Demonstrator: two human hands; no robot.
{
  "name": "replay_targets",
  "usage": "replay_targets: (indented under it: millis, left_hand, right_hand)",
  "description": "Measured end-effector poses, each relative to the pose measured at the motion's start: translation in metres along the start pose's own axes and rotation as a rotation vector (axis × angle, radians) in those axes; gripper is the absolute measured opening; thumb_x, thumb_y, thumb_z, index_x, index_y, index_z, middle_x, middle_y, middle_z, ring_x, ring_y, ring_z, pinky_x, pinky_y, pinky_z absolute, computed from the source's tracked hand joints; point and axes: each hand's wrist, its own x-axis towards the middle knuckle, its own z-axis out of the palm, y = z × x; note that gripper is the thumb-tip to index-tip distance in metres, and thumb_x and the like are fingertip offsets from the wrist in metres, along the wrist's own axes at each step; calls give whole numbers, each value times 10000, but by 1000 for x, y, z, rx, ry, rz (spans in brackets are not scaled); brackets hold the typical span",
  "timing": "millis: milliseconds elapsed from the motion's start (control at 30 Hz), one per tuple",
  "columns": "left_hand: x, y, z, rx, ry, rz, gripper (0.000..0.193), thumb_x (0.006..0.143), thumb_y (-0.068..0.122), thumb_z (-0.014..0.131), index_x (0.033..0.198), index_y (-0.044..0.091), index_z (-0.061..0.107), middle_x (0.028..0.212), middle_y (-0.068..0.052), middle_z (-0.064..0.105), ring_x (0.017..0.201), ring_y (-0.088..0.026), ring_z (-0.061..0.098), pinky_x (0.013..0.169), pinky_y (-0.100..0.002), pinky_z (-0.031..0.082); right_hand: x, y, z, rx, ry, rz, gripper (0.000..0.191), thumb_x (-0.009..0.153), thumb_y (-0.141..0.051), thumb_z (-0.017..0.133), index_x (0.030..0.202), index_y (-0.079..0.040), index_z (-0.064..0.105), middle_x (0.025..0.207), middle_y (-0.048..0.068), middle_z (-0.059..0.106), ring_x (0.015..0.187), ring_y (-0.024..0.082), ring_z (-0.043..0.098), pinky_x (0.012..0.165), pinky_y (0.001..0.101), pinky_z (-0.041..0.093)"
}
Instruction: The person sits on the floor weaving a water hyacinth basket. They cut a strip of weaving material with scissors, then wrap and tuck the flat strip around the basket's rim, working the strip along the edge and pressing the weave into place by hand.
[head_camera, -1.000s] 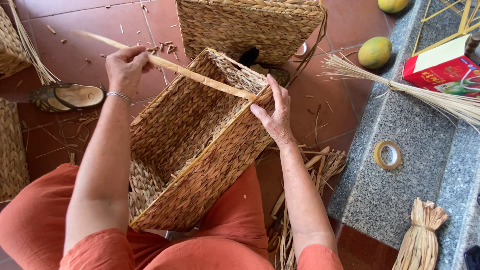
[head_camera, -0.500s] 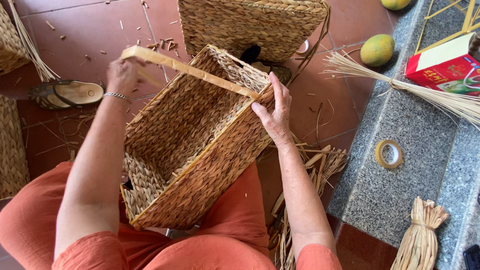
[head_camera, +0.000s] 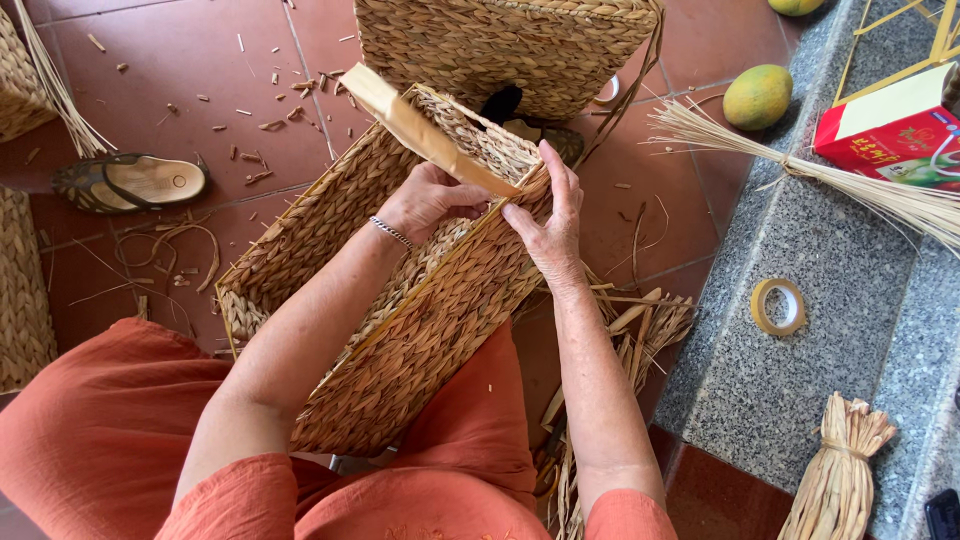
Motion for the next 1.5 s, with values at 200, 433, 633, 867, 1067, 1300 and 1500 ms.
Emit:
replay_targets:
  millis: [200,433,633,867,1067,1300,1500]
  left_hand:
    - [8,-10,2,10,31,24,322,774,14,875,1044,-12,701,883,-67,726,715,-144,691,642,-280,604]
    - [19,-7,7,259,35,-8,344,741,6,858,1036,10,681,890,-51,735,744,-132,710,676,-271,629]
    - [20,3,9,351,-2,-14,334,768,-10,862,1069,-23,716,959,-87,765,803,-139,744,741,-253,668]
    - [9,6,2,127,-28,-19,260,772,-5,849,1009,-6,742,901,-97,774,763,-180,756,662,-298,666]
    - [14,0,6,165,-22,-87,234,772,6,876,982,37,778,891,-42,763,734,-121,697,630,-276,588]
    - [15,3,3,100,-46,-104,284,738,-2,859,1002,24,760,898,-57,784,758,-133,750,704,-290,648]
    - [9,9,-7,10,-59,-128,207,824,87,836,989,-13,762,878,-89,775,735,-143,737,714,-311,653]
  right_hand:
    - [-2,-4,-1,-5,1,-24,877,845,-107,827,1595,-215,385,1576,122,401,1506,317,350,1289,481,306]
    - [-7,-3,3,-39,32,-5,803,872,-140,851,1542,-163,409,1559,124,438,1467,314,393,1254,477,345]
    - [-5,7,8,36,85,-77,516,893,-169,852,1220,-104,458,1537,189,430,1466,328,424,1259,487,340]
    - [-8,9,7,-52,70,-114,328,907,-141,843,973,-91,526,1568,201,409,1473,346,412,1217,482,390]
    - [-9,5,5,-68,72,-131,273,890,-117,837,952,-90,573,1566,185,420,1438,337,441,1204,471,398]
    - [-12,-3,6,-96,108,-166,207,901,-116,835,963,-96,638,1592,185,409,1465,354,432,1226,482,387]
    - [-14,-21,2,-171,99,-133,217,854,-116,846,970,-98,664,1582,203,373,1451,377,393,1207,528,338]
